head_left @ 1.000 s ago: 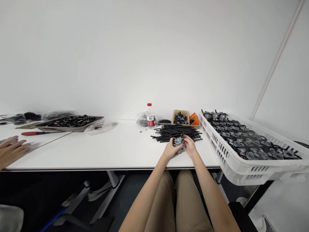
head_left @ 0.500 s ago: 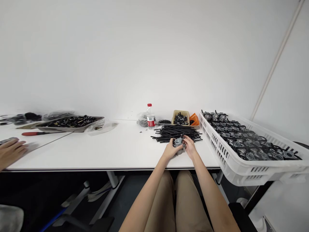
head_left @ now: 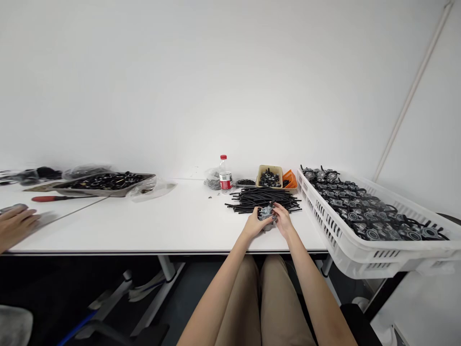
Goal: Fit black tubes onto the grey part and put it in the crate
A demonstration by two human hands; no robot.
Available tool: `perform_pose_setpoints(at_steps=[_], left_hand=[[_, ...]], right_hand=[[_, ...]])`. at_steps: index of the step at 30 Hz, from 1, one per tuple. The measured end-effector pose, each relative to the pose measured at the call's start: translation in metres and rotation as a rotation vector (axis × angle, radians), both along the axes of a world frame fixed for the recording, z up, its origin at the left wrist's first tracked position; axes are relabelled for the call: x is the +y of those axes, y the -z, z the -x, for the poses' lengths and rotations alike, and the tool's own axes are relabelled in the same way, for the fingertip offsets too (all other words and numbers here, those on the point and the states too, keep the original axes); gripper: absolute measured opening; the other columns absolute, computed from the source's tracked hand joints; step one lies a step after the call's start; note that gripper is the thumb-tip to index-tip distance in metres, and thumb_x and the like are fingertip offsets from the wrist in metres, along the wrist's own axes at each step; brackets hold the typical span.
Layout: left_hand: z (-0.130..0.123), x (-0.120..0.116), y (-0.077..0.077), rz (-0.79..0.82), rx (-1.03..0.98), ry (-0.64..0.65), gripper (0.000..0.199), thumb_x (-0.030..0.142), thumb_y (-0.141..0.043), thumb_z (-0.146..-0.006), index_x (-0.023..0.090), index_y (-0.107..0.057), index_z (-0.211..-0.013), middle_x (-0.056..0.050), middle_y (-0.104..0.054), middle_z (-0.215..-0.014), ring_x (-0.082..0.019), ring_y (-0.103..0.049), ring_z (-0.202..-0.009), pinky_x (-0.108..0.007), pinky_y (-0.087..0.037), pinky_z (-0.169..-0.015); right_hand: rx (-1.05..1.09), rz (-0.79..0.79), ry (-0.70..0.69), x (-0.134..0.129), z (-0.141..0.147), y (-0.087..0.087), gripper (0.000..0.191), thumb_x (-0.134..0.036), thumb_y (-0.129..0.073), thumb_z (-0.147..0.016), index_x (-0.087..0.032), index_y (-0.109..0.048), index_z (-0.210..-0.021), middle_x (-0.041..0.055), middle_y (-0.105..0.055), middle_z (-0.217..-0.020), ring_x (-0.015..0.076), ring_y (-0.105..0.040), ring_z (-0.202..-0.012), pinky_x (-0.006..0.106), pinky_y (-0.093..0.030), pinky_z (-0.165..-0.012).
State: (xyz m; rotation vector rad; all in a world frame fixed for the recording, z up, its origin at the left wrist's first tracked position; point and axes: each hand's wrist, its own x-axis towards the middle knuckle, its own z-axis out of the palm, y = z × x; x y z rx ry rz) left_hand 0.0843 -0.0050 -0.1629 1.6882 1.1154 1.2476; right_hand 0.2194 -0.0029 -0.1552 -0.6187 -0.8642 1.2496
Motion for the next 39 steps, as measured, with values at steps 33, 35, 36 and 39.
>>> perform_pose_setpoints(at_steps=[33,35,36,39], left_hand=[[0.001,0.007,0.000,-0.068,-0.114,0.037,0.051,0.065,-0.031,-0.084,0.019,-0.051,-0.084,-0.006,-0.060,-0.087,-0.022,-0.055,-0.087,-0.034,-0.043,-0.085],[0.000,0.008,0.001,-0.068,-0.141,0.041,0.049,0.064,-0.036,-0.083,0.018,-0.052,-0.084,-0.006,-0.060,-0.088,-0.023,-0.055,-0.089,-0.035,-0.042,-0.087],[0.000,0.008,0.001,-0.063,-0.157,0.047,0.047,0.063,-0.040,-0.082,0.018,-0.054,-0.085,-0.007,-0.060,-0.089,-0.023,-0.055,-0.090,-0.036,-0.042,-0.089],[0.000,0.007,-0.002,-0.040,-0.222,0.095,0.046,0.060,-0.052,-0.076,0.017,-0.057,-0.095,-0.008,-0.061,-0.101,-0.024,-0.054,-0.100,-0.035,-0.040,-0.094]], right_hand=[[-0.037,0.042,-0.145,0.002,0.000,0.007,0.041,-0.036,-0.085,-0.054,-0.018,-0.070,-0.088,0.0044,-0.065,-0.093,0.0204,-0.059,-0.080,0.024,-0.045,-0.064],[-0.028,0.038,-0.151,0.002,0.000,0.008,0.041,-0.034,-0.085,-0.053,-0.018,-0.070,-0.087,0.0041,-0.065,-0.093,0.0199,-0.059,-0.080,0.023,-0.046,-0.066],[-0.024,0.034,-0.154,0.002,0.000,0.008,0.040,-0.033,-0.085,-0.053,-0.017,-0.070,-0.087,0.0042,-0.065,-0.092,0.0198,-0.059,-0.080,0.024,-0.046,-0.066],[-0.017,0.017,-0.159,0.000,0.000,0.007,0.038,-0.031,-0.084,-0.054,-0.017,-0.070,-0.086,0.0052,-0.066,-0.092,0.0206,-0.059,-0.081,0.024,-0.046,-0.069]])
